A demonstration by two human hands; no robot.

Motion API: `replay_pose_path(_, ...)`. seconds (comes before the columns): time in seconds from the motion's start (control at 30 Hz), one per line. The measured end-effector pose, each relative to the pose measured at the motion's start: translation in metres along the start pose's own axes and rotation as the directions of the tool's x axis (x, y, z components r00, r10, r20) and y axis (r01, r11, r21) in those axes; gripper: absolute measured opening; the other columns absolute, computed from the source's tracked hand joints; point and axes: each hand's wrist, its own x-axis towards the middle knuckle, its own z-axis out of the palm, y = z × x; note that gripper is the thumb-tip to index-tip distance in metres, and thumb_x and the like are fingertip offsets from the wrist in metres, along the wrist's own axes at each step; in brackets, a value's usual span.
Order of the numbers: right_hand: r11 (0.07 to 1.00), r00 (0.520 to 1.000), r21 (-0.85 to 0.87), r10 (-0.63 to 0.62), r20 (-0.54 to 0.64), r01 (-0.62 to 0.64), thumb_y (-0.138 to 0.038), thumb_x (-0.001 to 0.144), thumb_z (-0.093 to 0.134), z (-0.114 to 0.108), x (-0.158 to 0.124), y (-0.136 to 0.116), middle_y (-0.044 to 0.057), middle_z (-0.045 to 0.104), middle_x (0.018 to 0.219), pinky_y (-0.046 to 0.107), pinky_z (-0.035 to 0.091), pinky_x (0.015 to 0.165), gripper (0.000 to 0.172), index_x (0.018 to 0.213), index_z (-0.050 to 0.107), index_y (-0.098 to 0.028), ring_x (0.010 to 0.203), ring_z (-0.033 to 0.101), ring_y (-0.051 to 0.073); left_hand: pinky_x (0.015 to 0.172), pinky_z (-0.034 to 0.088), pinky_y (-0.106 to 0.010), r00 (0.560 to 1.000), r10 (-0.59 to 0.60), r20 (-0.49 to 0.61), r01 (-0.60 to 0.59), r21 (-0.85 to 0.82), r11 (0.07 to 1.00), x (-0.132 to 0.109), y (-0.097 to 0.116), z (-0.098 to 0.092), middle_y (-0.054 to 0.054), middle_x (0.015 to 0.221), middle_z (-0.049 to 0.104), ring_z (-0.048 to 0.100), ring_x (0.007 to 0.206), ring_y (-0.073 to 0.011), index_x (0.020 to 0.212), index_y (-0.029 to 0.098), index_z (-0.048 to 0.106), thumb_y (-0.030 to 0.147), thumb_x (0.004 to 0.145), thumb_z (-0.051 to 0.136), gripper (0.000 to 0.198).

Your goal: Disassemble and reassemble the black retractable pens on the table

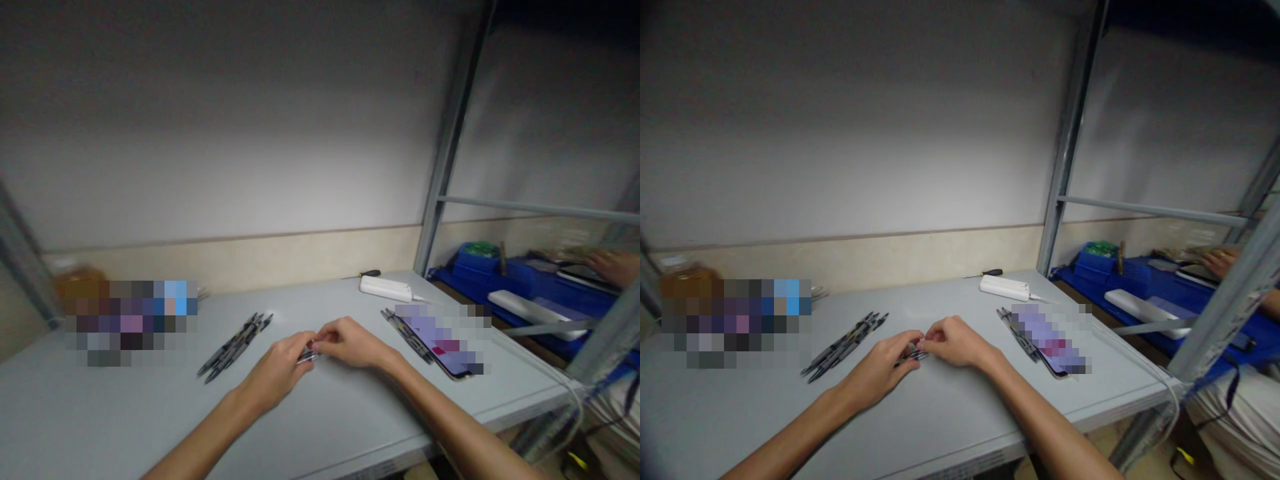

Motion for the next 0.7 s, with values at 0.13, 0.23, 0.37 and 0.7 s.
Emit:
replay_pose_path(0.13,1.000,0.999,0.011,0.018,0.050,-0.018,-0.036,0.076,0.052,0.009,0.005,0.005,-0.006,0.038,0.049,0.018,0.024,0.046,0.033,0.059,0.061,-0.010,0.050,0.031,0.006,0.071,0.043,-0.024,1.000,-0.013,-0.023,0.013,0.012,1.000,-0.002,0.002,0.001,-0.002,0.095,0.058,0.056,0.078,-0.0134,0.100,0.021,0.047,0.017,0.078,0.053,0.023)
replay_pose_path(0.23,0.998,0.998,0.021,0.065,-0.007,-0.064,-0.033,0.076,0.050,0.004,0.004,0.011,-0.005,0.038,0.050,0.019,0.023,0.046,0.030,0.058,0.058,-0.010,0.050,0.032,0.006,0.071,0.042,-0.024,1.000,0.003,0.002,-0.003,0.099,0.995,-0.003,-0.006,-0.002,-0.001,0.089,0.057,0.055,0.078,-0.0140,0.094,0.020,0.050,0.018,0.081,0.049,0.013)
replay_pose_path(0.37,0.984,0.981,-0.011,0.176,-0.079,-0.177,-0.032,0.078,0.046,-0.008,0.002,0.018,-0.005,0.037,0.048,0.020,0.023,0.045,0.032,0.057,0.056,-0.011,0.048,0.032,0.007,0.077,0.040,-0.029,1.000,0.021,-0.015,-0.015,0.289,0.957,-0.001,-0.019,-0.006,-0.003,0.087,0.058,0.054,0.084,-0.0168,0.093,0.019,0.053,0.021,0.087,0.040,0.014)
replay_pose_path(0.7,0.970,0.966,-0.156,0.209,0.150,-0.185,-0.039,0.072,0.056,-0.013,0.024,0.005,-0.001,0.054,0.055,0.018,0.030,0.047,0.028,0.070,0.063,-0.012,0.051,0.044,0.009,0.077,0.033,-0.036,0.971,0.229,0.067,-0.211,0.693,0.690,0.036,-0.013,-0.006,-0.009,0.096,0.054,0.047,0.091,-0.0222,0.103,0.017,0.050,0.015,0.088,0.034,0.022)
